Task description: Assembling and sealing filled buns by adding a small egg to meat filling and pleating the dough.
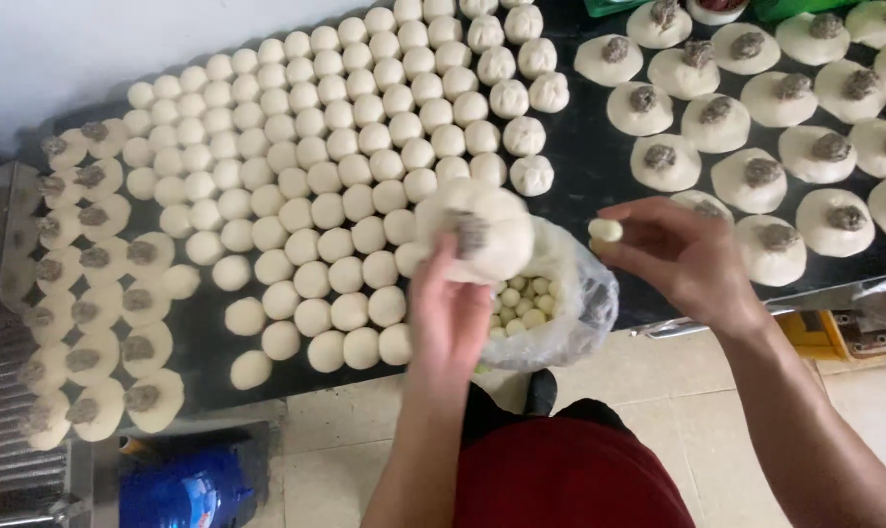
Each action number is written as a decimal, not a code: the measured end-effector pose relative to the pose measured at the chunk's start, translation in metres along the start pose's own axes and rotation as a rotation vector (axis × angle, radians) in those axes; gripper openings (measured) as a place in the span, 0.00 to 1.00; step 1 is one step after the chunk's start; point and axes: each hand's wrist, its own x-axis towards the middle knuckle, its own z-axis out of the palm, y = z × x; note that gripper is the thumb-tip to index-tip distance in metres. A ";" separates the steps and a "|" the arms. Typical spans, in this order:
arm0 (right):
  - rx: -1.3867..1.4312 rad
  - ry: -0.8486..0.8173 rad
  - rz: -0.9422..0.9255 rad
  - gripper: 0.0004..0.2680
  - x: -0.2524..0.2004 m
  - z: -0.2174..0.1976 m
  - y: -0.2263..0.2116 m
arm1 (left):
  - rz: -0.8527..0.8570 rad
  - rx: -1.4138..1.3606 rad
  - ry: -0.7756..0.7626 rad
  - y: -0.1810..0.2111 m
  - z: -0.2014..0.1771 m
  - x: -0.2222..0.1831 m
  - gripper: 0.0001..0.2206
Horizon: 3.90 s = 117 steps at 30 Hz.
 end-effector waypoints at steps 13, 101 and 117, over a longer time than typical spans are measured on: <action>-0.163 0.155 -0.354 0.12 -0.026 -0.019 -0.008 | -0.087 0.569 0.055 -0.101 -0.018 -0.003 0.22; -0.029 -0.228 -0.291 0.12 -0.051 -0.047 0.011 | -0.483 1.029 -0.366 -0.061 0.024 -0.039 0.22; -0.108 -0.229 -0.513 0.06 -0.051 -0.041 0.001 | -0.534 0.636 -0.127 -0.060 0.014 -0.053 0.25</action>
